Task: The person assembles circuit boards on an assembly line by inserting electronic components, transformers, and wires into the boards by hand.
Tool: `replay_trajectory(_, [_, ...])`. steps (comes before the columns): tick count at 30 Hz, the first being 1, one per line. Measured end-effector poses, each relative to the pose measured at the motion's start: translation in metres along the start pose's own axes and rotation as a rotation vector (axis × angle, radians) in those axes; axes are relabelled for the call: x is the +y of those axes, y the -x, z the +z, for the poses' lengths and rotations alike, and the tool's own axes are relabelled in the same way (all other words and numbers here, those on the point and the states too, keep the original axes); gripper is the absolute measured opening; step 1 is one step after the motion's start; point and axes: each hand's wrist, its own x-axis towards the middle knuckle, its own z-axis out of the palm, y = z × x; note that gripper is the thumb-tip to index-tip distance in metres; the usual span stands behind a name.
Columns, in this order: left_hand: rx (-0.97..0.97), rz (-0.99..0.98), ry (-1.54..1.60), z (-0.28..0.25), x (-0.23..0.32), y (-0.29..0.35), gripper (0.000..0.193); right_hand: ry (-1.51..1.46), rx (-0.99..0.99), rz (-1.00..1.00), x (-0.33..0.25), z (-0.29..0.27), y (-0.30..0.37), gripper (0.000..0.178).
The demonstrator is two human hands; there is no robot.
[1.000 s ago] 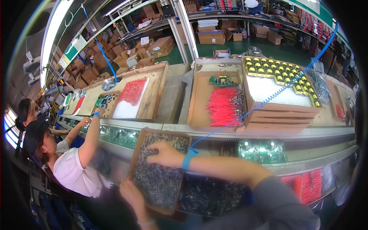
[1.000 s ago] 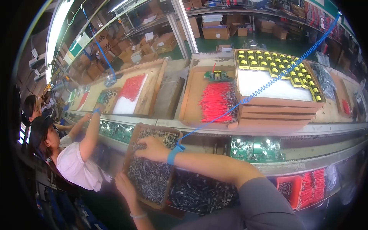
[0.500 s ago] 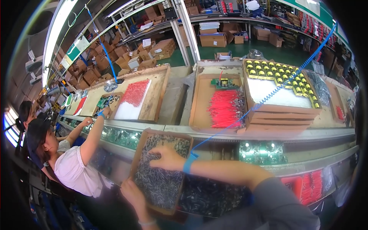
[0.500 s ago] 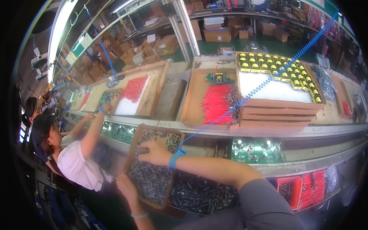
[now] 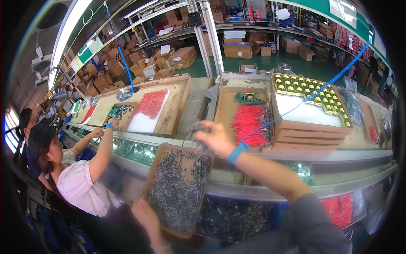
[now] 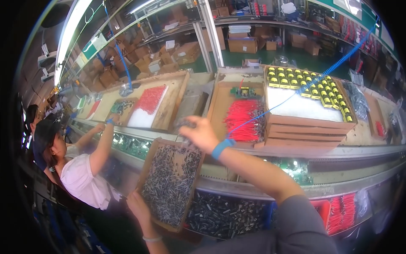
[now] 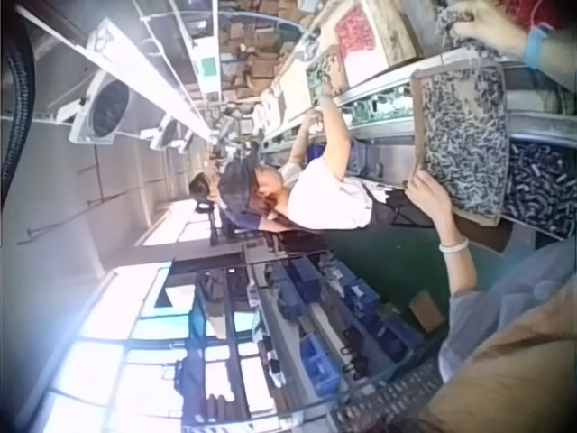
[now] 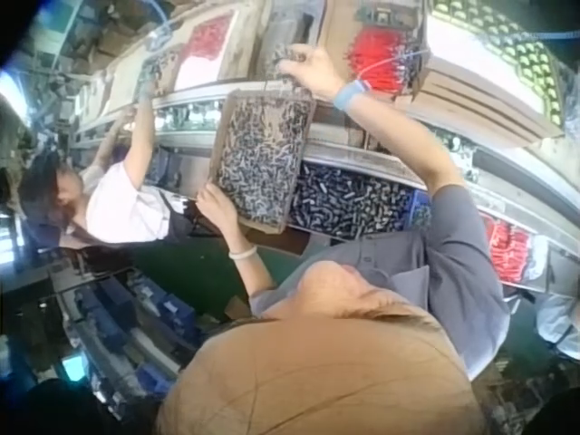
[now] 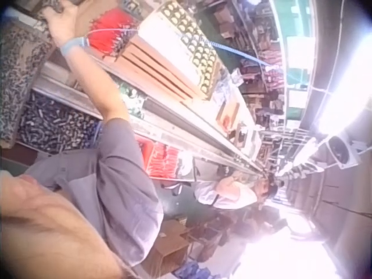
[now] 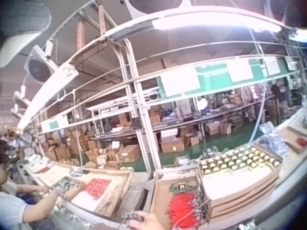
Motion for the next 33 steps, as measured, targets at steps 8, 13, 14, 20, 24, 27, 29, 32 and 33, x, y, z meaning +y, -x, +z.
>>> replay_trajectory(8, [-0.009, 0.034, -0.006, -0.001, 0.002, -0.003, 0.036, 0.69, 0.353, -0.088, 0.036, -0.084, -0.042, 0.052])
replay_trajectory(13, [-0.013, 0.038, -0.031, -0.001, 0.0, -0.002, 0.037, 1.15, 0.351, -0.107, 0.05, -0.07, -0.043, 0.042])
replay_trajectory(14, [0.005, 0.027, -0.016, 0.0, -0.001, -0.001, 0.037, 1.29, 0.33, -0.116, 0.05, -0.065, -0.04, 0.042])
replay_trajectory(20, [0.013, 0.034, -0.008, 0.004, -0.005, 0.002, 0.038, 1.53, 0.342, -0.022, 0.058, -0.06, -0.035, 0.044])
replay_trajectory(24, [-0.034, 0.017, 0.011, -0.004, 0.006, -0.002, 0.04, 1.625, 0.34, -0.013, 0.06, -0.06, -0.031, 0.055])
replay_trajectory(27, [-0.03, 0.02, 0.013, -0.004, 0.005, 0.0, 0.04, 1.615, 0.263, 0.041, 0.049, -0.057, -0.025, 0.06])
replay_trajectory(29, [-0.01, 0.033, 0.012, -0.003, 0.001, 0.001, 0.04, 1.599, 0.21, 0.045, 0.034, -0.055, -0.018, 0.062])
replay_trajectory(32, [-0.072, 0.005, 0.004, 0.001, -0.003, 0.0, 0.034, 1.512, 0.097, 0.047, 0.025, -0.068, -0.022, 0.064])
replay_trajectory(33, [0.01, -0.076, 0.075, 0.001, -0.001, 0.001, 0.031, 1.438, 0.029, 0.038, 0.02, -0.07, -0.024, 0.065])
